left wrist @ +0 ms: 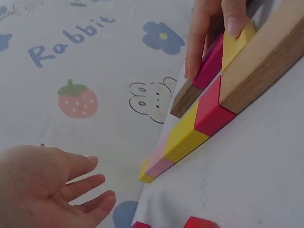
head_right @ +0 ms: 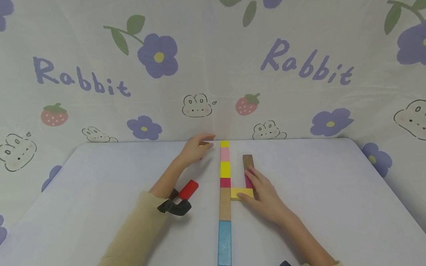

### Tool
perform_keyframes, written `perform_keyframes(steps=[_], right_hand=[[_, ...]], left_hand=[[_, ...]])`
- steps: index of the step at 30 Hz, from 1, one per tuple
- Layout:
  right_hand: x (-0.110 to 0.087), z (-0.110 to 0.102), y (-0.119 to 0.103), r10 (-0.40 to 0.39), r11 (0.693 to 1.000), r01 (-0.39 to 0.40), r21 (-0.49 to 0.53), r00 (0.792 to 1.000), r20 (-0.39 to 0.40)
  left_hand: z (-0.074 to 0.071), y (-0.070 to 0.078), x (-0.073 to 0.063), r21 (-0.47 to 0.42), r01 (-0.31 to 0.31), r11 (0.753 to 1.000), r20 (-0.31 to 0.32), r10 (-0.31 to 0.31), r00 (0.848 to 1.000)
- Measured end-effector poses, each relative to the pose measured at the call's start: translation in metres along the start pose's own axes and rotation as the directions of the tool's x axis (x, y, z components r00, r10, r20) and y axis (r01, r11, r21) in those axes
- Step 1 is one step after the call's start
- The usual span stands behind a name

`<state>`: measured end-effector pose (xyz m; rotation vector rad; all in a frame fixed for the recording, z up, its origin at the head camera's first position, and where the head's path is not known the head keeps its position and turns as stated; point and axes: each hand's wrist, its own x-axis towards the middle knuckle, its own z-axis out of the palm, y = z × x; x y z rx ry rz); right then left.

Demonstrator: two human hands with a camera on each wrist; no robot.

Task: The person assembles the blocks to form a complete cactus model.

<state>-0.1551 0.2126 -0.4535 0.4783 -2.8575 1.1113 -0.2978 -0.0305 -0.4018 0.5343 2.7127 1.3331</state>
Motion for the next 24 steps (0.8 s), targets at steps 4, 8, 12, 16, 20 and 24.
perform_keyframes(steps=[4,8,12,16,20,24], right_hand=[[0.0,0.001,0.001,0.0,1.0,0.0,-0.005,1.0,-0.003],[0.0,0.001,0.001,-0.003,1.0,0.003,-0.009,1.0,-0.007],[0.0,0.001,0.001,0.0,1.0,0.0,-0.009,1.0,-0.004],[0.0,0.001,0.001,-0.004,1.0,0.004,-0.004,1.0,-0.005],[0.0,0.001,0.001,-0.004,1.0,0.004,-0.003,1.0,-0.005],[0.0,0.001,0.001,-0.002,1.0,0.002,-0.001,1.0,-0.003]], left_hand=[[-0.009,0.006,-0.018,-0.016,-0.021,1.0,-0.032,0.021,0.999],[-0.017,0.011,-0.037,-0.026,-0.045,0.999,-0.073,0.043,0.996],[-0.023,0.011,-0.057,-0.029,-0.035,0.999,-0.117,0.032,0.993],[-0.023,0.01,-0.077,-0.02,-0.042,0.999,-0.149,0.039,0.988],[-0.019,0.007,-0.096,-0.036,-0.043,0.998,-0.144,0.038,0.989],[-0.017,0.004,-0.109,-0.054,0.001,0.999,-0.125,-0.008,0.992]])
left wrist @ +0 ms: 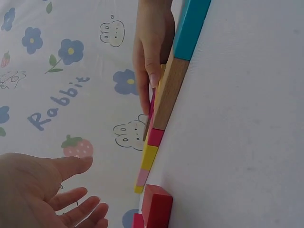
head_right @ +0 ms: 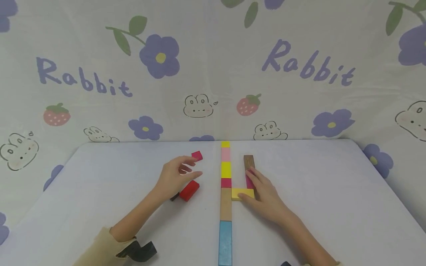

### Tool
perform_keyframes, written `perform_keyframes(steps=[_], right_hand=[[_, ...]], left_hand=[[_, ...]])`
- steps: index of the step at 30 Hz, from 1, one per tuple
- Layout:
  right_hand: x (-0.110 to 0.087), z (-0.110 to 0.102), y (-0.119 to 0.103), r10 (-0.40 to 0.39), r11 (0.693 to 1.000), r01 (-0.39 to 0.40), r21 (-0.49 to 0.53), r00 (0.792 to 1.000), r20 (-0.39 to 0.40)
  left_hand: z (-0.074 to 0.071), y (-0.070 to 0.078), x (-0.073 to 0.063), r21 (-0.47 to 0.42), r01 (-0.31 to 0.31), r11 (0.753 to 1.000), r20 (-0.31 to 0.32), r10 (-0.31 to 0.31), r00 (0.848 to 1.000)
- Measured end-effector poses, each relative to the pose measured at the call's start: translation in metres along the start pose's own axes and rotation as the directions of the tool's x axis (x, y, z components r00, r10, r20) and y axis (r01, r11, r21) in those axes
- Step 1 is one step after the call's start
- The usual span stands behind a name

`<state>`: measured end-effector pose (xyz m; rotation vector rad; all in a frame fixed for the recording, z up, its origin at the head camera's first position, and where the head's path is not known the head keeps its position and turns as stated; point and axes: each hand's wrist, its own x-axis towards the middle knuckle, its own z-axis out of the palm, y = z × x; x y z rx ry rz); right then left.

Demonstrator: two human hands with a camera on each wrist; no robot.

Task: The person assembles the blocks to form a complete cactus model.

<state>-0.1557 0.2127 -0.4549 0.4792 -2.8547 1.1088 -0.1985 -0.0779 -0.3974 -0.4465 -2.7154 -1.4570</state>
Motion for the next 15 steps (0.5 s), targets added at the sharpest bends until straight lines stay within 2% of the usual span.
perform_keyframes(steps=[8,15], right_hand=[[0.0,0.0,0.002,-0.013,1.0,0.013,0.015,1.0,-0.003],[0.001,0.001,0.002,-0.005,1.0,0.005,0.008,1.0,-0.001]], left_hand=[[-0.001,-0.011,-0.01,0.058,0.05,0.997,0.021,-0.051,0.998],[-0.001,-0.02,-0.015,0.176,0.058,0.983,0.072,-0.072,0.995]])
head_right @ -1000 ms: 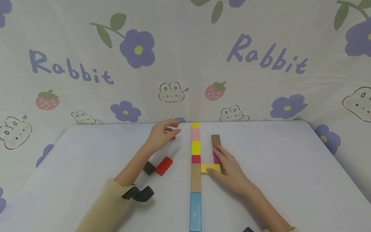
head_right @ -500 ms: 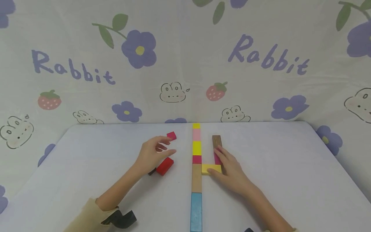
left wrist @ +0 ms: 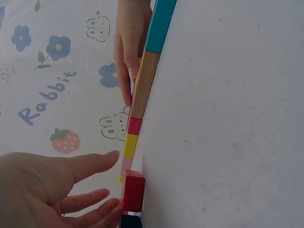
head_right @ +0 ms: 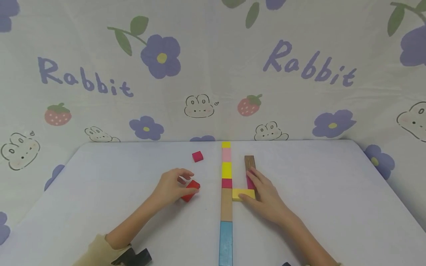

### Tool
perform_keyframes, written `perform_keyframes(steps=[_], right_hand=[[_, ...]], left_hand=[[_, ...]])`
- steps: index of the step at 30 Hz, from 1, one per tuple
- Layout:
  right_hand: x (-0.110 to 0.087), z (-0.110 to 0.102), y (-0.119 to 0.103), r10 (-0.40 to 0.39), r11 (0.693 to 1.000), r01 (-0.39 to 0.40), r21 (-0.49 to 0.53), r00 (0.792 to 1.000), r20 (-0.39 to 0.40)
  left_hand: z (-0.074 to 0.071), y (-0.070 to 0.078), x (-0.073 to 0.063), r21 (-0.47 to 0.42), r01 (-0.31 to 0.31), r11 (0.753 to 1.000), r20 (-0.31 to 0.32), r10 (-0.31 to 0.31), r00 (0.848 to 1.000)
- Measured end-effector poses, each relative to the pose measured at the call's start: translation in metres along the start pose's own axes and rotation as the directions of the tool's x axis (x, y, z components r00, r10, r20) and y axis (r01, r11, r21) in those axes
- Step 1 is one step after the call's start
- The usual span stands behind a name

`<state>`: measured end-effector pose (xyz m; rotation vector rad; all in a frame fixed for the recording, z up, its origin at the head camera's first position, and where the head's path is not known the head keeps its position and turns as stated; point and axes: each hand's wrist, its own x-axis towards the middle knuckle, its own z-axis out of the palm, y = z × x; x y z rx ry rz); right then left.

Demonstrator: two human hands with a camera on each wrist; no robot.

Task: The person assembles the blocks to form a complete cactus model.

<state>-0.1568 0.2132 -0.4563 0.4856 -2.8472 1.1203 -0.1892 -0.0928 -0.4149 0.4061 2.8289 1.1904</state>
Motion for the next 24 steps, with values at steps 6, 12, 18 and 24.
perform_keyframes(steps=[6,12,18,24], right_hand=[[0.0,0.0,0.0,-0.005,1.0,0.005,-0.007,1.0,-0.002],[-0.001,0.0,0.0,-0.011,1.0,0.011,-0.001,1.0,-0.006],[-0.001,-0.001,0.0,-0.006,1.0,0.006,-0.002,1.0,-0.005],[-0.001,0.0,-0.001,-0.002,1.0,0.002,-0.02,1.0,-0.008]], left_hand=[[0.0,-0.004,-0.001,-0.019,0.031,0.999,0.04,-0.03,0.999],[-0.001,-0.008,0.002,-0.074,0.021,0.997,0.101,-0.014,0.995],[-0.003,-0.01,0.008,-0.071,0.007,0.997,0.189,0.007,0.982],[-0.003,-0.015,0.009,-0.021,-0.026,0.999,0.196,0.03,0.98]])
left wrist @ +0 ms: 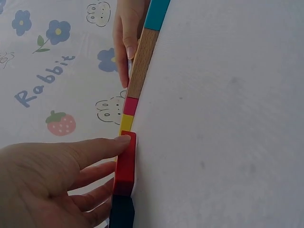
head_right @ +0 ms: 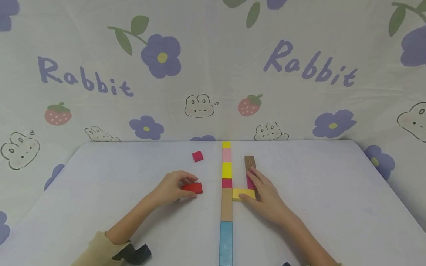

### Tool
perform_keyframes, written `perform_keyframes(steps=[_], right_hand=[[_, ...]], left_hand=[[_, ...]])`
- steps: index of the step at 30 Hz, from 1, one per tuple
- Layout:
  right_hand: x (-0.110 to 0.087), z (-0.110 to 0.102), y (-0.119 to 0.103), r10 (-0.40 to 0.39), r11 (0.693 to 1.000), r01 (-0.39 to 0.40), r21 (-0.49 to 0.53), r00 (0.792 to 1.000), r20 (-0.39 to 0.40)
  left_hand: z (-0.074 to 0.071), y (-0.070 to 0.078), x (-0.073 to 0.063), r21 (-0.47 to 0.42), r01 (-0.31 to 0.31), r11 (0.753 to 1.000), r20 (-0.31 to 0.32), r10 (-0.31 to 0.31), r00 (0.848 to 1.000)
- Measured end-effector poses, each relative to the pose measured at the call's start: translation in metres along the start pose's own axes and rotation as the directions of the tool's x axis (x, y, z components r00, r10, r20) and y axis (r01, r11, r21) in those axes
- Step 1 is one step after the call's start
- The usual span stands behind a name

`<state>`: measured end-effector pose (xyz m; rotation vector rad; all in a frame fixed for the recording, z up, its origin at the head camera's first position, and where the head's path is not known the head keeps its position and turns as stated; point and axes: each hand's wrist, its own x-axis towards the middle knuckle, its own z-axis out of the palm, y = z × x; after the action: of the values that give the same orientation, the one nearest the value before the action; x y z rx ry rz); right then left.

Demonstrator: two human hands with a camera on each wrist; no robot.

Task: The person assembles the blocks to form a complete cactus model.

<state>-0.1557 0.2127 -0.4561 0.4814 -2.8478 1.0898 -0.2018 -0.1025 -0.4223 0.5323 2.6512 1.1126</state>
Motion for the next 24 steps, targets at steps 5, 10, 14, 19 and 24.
perform_keyframes(steps=[5,10,14,19,24], right_hand=[[0.0,0.0,0.0,-0.005,1.0,0.005,0.006,1.0,-0.001],[0.0,0.0,-0.001,-0.008,1.0,0.008,0.001,1.0,0.0],[0.0,0.001,-0.001,-0.003,1.0,0.003,-0.003,1.0,0.003],[0.0,0.0,0.0,0.001,1.0,-0.001,0.0,1.0,0.005],[0.0,0.0,-0.001,0.003,1.0,-0.003,-0.002,1.0,0.006]], left_hand=[[0.0,-0.002,0.001,0.029,-0.001,1.0,-0.009,0.001,1.0],[0.0,-0.003,0.001,0.02,-0.018,1.0,-0.004,0.018,1.0],[-0.001,-0.002,0.002,0.003,-0.046,0.999,-0.004,0.046,0.999],[-0.002,0.001,0.006,-0.016,-0.064,0.998,-0.01,0.064,0.998],[-0.003,0.008,0.01,-0.022,-0.066,0.998,-0.023,0.066,0.998]])
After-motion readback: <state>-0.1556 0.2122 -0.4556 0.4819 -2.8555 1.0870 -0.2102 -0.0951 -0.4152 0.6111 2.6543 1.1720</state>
